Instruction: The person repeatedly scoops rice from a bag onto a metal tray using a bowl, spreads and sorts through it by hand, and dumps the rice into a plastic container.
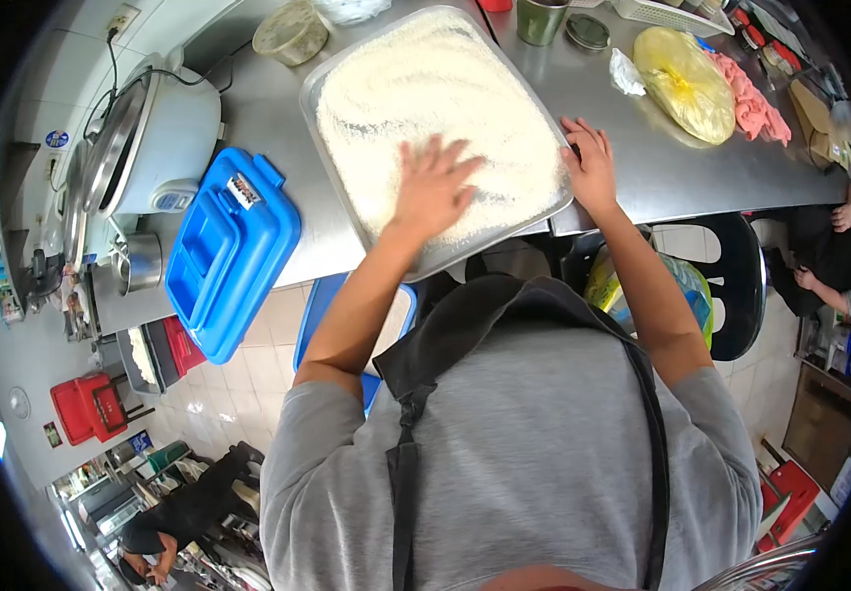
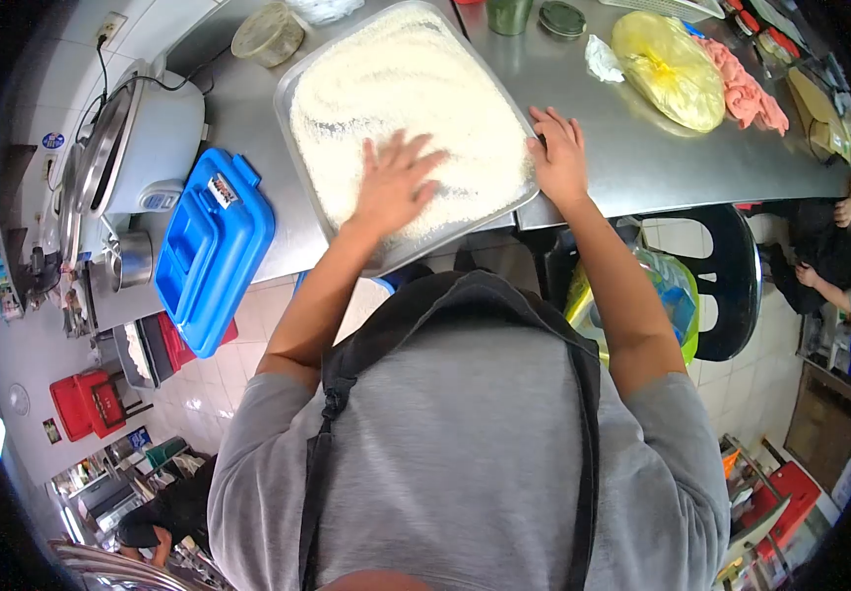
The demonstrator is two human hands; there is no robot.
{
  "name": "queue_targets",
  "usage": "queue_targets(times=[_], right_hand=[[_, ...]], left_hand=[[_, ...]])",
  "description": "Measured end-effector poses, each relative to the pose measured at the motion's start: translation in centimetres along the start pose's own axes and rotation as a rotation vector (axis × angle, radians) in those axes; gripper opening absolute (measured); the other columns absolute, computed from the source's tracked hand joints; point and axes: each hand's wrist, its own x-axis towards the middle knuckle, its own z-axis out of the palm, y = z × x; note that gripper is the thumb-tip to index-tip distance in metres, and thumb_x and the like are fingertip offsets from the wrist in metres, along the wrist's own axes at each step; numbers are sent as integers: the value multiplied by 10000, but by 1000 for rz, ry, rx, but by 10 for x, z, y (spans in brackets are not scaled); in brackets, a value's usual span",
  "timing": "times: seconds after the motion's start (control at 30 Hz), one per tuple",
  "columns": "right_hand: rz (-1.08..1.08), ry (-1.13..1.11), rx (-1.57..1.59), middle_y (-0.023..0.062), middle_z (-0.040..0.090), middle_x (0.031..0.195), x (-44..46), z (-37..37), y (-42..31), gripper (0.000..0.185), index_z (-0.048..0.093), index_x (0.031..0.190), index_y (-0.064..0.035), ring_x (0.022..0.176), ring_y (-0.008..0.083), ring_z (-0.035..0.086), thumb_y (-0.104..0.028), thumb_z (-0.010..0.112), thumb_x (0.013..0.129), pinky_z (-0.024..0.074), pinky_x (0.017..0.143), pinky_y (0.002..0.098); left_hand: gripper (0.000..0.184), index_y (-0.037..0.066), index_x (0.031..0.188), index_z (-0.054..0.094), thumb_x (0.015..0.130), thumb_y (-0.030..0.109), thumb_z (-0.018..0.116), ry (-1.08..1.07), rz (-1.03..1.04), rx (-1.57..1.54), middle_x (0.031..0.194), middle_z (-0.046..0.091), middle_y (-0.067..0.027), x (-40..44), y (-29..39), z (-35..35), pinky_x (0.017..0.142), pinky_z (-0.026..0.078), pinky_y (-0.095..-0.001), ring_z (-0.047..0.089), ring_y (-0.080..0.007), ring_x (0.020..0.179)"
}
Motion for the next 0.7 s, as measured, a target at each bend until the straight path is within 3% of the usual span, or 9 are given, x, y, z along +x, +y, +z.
queue_targets(times=[0.07,0.3,0.4,0.53,0.7], right_hand=[[2,16,27,55,577,1407,0,1,1,137,542,1006,-73,1391,283,423,-128,609,900,213,1186,503],[-10,50,27,49,587,1392,-1,5,3,140,550,1003,-77,1386,281,429,-123,621,892,206,1188,496],[-10,50,43,47,585,1395,-1,5,4,150,556,1011,-78,1388,282,426,-126,625,887,201,1190,496],[-5,36,28,40,579,1404,-2,6,6,155,568,1026,-79,1391,274,421,-134,625,893,198,1194,487],[-18,15,40,36,575,1406,-5,9,9,144,577,1027,-76,1391,265,423,-127,624,901,202,1195,482]], left_hand=[[491,307,1437,501,959,399,558,4,-161,-25,1565,365,-80,-16,-12,-2,1153,101,-699,252,-395,1472],[525,250,1458,481,974,452,513,111,-389,-57,1562,330,-188,-72,17,5,1120,123,-723,233,-515,1436],[538,252,1476,462,993,488,474,70,-432,5,1594,290,-160,-77,41,14,1134,131,-700,208,-490,1459],[504,206,1453,488,1004,435,470,103,-416,-83,1548,368,-183,-88,57,3,1160,130,-663,260,-472,1445],[446,144,1419,510,1002,300,509,291,-591,47,1513,407,-206,-122,25,5,1150,232,-617,289,-452,1437]])
